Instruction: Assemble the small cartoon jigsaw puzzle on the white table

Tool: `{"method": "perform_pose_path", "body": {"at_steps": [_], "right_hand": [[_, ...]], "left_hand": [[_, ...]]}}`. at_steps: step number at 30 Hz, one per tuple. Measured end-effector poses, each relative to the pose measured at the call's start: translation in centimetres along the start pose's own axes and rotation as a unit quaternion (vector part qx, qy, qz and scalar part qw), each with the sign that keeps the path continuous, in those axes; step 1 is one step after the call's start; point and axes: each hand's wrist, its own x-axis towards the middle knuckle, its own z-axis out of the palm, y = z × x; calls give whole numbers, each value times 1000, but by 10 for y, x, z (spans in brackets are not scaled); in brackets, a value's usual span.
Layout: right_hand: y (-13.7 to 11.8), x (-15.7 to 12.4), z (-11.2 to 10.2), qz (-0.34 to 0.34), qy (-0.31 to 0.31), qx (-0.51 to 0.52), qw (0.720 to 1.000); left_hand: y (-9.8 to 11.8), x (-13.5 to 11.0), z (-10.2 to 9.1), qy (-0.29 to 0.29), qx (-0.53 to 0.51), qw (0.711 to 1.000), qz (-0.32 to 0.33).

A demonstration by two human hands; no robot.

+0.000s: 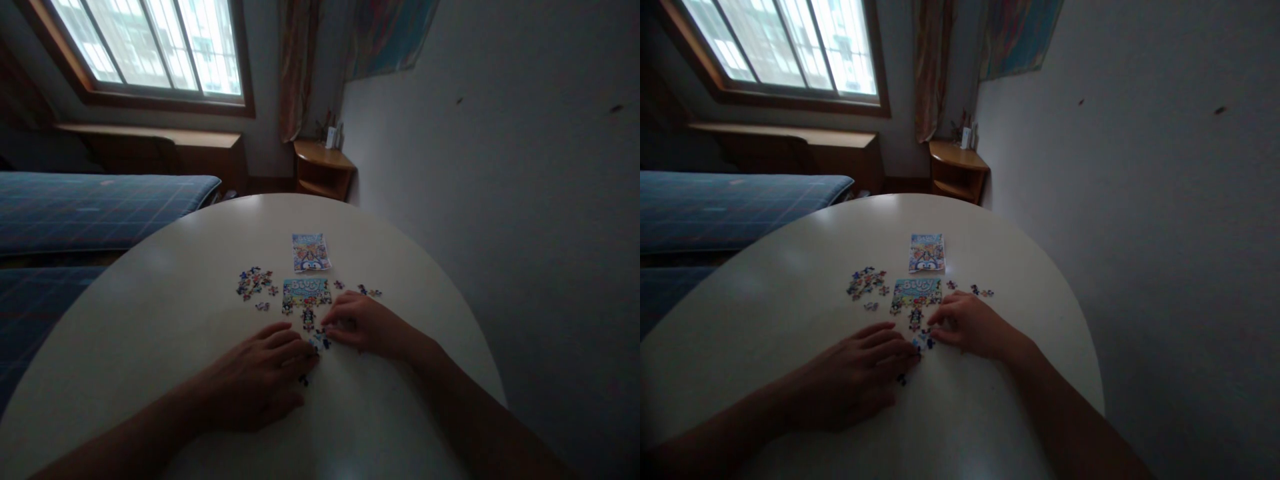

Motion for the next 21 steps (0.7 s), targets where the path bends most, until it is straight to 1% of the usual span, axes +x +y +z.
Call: {"method": "perform_pose_path", "body": {"at_steps": [5,11,21], "right_hand": [[2,0,1,-13,1,-15,1000],[2,1,3,-16,-2,-23,1000],[0,1,2,-19,3,-26,999]], "left_hand": [[0,0,1,-15,3,1000,-8],[1,2,-1,3,5,1000,-1],[1,1,-1,-10,4,1000,-7]]}}
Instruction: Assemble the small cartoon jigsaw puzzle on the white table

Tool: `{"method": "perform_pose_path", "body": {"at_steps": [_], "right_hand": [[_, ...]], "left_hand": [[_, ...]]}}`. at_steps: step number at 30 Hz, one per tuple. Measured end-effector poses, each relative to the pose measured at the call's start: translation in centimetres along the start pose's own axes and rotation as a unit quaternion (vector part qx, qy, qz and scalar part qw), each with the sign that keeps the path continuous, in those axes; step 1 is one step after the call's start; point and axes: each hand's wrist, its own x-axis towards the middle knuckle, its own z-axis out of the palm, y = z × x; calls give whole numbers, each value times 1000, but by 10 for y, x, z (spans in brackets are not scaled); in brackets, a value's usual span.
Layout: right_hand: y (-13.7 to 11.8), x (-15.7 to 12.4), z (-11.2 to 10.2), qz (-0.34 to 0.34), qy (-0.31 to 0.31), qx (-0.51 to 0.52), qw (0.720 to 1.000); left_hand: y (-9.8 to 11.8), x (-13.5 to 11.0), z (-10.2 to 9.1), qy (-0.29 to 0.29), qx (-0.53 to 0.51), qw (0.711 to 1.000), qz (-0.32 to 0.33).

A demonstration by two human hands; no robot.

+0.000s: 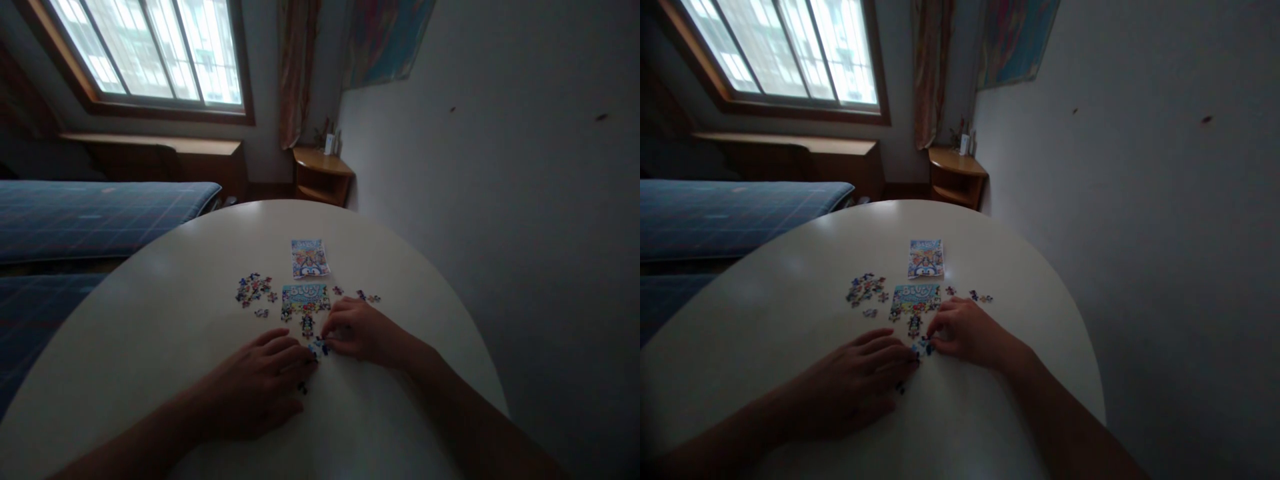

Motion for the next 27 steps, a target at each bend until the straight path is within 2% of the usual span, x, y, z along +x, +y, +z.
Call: {"method": "perform_pose_path", "body": {"at_steps": [8,13,20,24,27], "right_hand": [[-1,0,1,11,3,-2,1000],[-1,0,3,11,11,22,1000],[-2,-1,0,55,-10,57,997],[4,-5,-9,66,6,26,997],[11,-8,-15,75,13,10,997]], "left_hand": [[0,2,4,23,-3,1000,1],[0,0,3,9,5,1000,-1],[-2,0,1,18,4,1000,10],[-9,-5,0,29,25,999,1],[-22,-9,-2,57,37,997,-22]]}}
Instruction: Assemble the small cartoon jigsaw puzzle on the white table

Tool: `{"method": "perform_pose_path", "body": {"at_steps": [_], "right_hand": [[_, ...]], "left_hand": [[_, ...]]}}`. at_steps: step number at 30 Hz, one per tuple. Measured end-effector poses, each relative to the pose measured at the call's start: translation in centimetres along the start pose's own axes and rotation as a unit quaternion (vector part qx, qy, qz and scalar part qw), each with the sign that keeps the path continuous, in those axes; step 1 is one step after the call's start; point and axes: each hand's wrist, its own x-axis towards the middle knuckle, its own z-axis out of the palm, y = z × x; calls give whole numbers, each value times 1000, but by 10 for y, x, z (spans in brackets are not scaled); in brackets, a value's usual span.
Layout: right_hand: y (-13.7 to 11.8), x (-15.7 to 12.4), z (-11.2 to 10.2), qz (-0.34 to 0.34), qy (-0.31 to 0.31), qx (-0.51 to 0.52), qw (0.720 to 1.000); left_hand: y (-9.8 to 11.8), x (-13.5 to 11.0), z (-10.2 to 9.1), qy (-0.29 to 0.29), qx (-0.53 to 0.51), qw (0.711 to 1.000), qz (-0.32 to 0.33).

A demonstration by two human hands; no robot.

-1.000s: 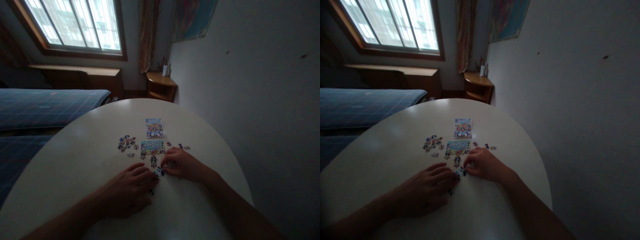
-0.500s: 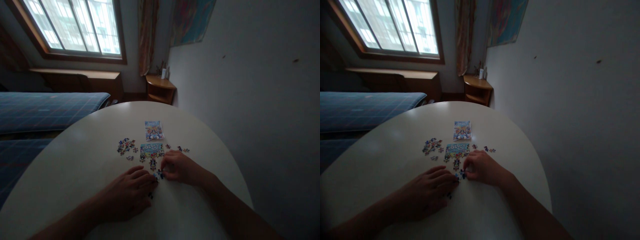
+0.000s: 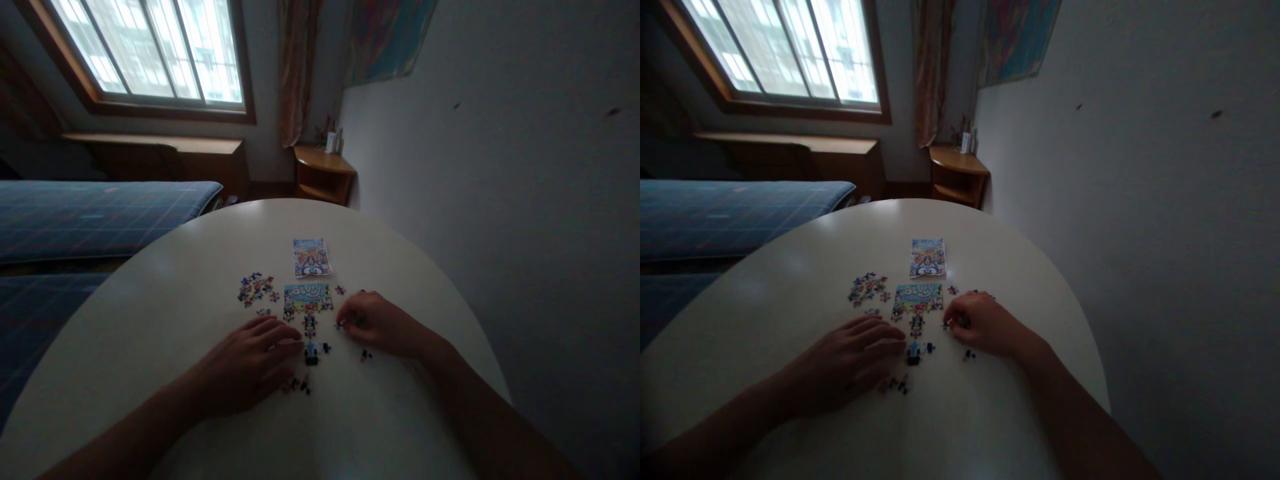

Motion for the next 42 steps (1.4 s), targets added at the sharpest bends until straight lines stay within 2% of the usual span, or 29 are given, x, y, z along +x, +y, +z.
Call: {"method": "perform_pose_path", "body": {"at_steps": [4,12,15,19,25,37,42], "right_hand": [[11,-4,-6,15,-9,1,1000],[23,-11,-20,35,-13,-14,999],[20,-8,-18,22,14,-36,999],[23,1,-5,-5,69,-88,994],[33,10,13,-24,74,-139,987],[40,8,8,-18,84,-122,989],[38,8,8,-18,84,-118,989]], "left_hand": [[-15,-5,0,34,6,999,-28],[-28,-13,-6,39,39,997,-56],[-34,-15,-6,76,69,991,-83],[-41,-16,-3,126,110,975,-150],[-50,-17,1,113,118,966,-202],[-52,-18,6,115,85,961,-235],[-53,-17,6,121,79,966,-212]]}}
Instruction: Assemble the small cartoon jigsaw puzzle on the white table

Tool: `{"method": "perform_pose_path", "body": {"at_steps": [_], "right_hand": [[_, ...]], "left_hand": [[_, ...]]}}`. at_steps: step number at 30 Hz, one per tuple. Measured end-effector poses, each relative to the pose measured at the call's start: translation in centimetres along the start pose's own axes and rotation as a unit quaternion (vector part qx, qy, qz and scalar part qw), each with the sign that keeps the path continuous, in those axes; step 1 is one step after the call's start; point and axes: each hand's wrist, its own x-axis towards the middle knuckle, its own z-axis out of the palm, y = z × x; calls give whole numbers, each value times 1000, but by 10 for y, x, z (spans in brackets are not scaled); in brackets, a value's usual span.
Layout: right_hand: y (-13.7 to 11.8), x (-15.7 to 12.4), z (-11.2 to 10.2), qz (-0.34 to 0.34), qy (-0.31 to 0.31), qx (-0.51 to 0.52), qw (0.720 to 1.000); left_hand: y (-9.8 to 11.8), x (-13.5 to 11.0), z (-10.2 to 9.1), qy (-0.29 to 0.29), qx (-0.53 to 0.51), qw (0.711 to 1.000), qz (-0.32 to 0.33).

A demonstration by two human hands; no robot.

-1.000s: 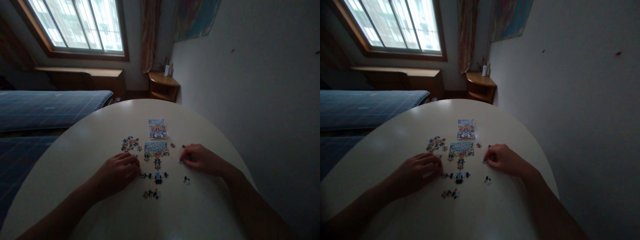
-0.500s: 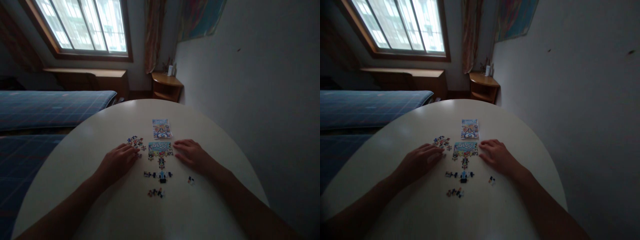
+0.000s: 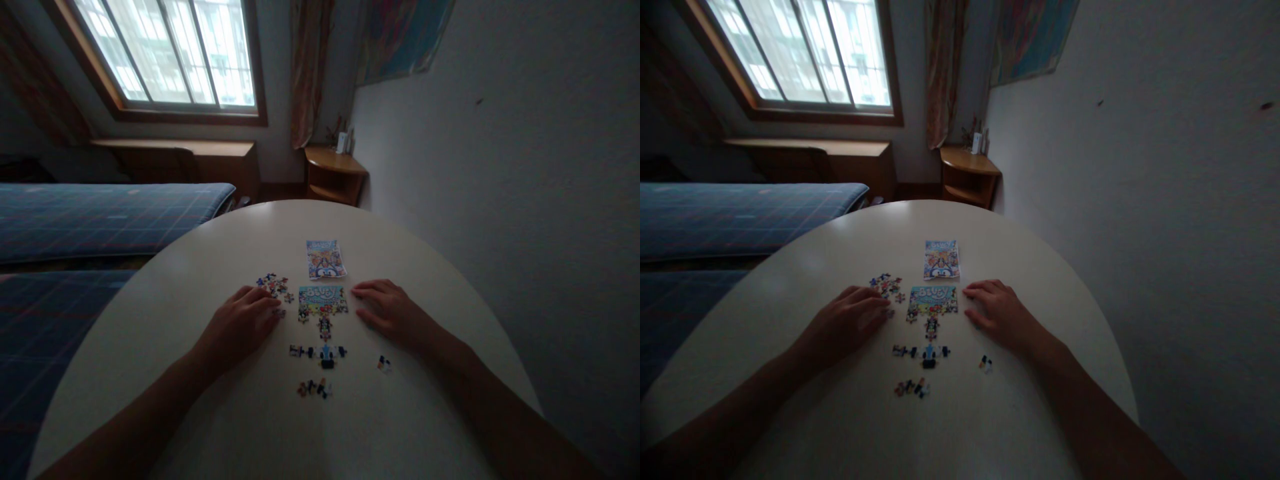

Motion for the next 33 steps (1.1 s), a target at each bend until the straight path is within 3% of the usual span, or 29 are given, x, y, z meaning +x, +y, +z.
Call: {"method": "perform_pose_path", "body": {"at_steps": [33], "right_hand": [[-3,0,1,3,-10,5,1000]], "left_hand": [[1,2,4,-14,-31,999,-6]]}}
